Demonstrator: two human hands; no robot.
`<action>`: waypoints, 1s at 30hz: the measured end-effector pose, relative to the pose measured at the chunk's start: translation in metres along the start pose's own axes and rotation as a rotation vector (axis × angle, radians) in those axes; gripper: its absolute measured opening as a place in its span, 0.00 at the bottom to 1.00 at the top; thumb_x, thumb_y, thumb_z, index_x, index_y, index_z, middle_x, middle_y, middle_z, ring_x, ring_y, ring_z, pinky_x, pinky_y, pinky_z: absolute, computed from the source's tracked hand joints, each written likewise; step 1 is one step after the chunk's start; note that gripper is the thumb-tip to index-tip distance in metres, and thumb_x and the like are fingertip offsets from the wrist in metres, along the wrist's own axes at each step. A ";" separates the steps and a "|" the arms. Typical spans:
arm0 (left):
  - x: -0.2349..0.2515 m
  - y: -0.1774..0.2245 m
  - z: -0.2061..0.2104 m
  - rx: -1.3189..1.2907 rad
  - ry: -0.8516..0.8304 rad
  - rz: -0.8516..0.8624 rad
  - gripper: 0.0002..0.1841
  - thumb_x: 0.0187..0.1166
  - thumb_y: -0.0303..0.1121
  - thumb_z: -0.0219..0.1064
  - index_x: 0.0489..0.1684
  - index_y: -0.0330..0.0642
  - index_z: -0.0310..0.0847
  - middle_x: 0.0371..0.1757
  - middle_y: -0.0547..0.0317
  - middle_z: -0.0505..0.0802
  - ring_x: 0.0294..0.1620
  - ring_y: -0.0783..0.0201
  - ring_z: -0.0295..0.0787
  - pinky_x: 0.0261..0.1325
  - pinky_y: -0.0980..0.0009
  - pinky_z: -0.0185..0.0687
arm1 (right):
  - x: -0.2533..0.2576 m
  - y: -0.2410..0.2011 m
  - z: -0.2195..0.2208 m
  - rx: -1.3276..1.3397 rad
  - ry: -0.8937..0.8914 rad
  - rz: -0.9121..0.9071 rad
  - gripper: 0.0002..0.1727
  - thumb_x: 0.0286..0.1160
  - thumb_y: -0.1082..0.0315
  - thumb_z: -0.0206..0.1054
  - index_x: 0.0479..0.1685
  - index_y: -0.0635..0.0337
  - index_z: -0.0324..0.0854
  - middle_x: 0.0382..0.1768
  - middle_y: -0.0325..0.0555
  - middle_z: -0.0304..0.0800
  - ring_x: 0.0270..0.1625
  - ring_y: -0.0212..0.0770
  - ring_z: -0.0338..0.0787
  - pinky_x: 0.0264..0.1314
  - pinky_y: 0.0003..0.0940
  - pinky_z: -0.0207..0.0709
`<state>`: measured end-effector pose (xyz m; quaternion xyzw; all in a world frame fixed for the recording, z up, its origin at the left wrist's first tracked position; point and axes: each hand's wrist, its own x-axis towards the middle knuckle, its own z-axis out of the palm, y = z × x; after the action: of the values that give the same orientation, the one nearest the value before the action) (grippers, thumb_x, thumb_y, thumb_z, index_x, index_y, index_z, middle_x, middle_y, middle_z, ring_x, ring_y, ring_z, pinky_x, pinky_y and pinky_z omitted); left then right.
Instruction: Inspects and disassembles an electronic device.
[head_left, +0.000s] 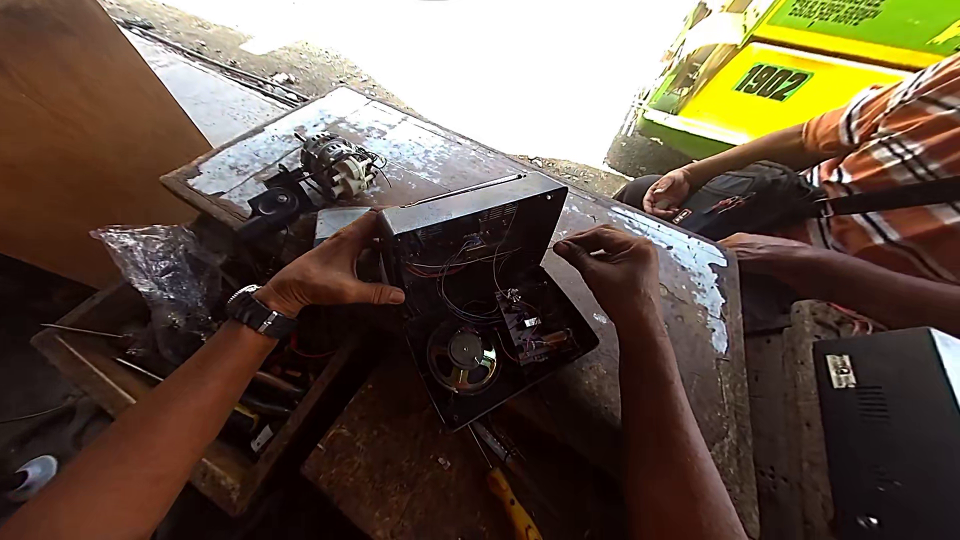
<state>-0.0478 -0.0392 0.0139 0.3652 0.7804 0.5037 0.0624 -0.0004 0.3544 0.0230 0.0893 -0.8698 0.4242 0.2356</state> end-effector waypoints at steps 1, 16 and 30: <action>-0.001 0.002 0.001 -0.006 0.012 0.009 0.58 0.49 0.47 0.90 0.88 0.47 0.59 0.73 0.65 0.86 0.75 0.69 0.81 0.78 0.71 0.79 | 0.000 -0.001 -0.002 -0.013 0.031 0.006 0.06 0.69 0.64 0.81 0.35 0.56 0.93 0.38 0.40 0.94 0.39 0.29 0.91 0.41 0.28 0.86; -0.012 0.016 0.018 -0.185 0.190 -0.087 0.49 0.62 0.36 0.74 0.92 0.59 0.52 0.67 0.60 0.90 0.60 0.65 0.92 0.60 0.69 0.90 | -0.002 0.004 -0.017 0.073 -0.486 0.381 0.06 0.78 0.67 0.73 0.39 0.59 0.93 0.32 0.44 0.95 0.32 0.35 0.92 0.41 0.38 0.88; -0.014 0.011 0.014 -0.177 0.327 -0.066 0.47 0.68 0.34 0.67 0.95 0.50 0.49 0.77 0.54 0.82 0.74 0.60 0.83 0.75 0.63 0.82 | -0.003 -0.002 -0.021 0.144 -0.605 0.458 0.08 0.79 0.69 0.72 0.40 0.66 0.91 0.33 0.50 0.97 0.34 0.42 0.97 0.40 0.41 0.95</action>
<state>-0.0254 -0.0350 0.0127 0.2455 0.7446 0.6205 -0.0171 0.0101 0.3689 0.0341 0.0302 -0.8654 0.4805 -0.1392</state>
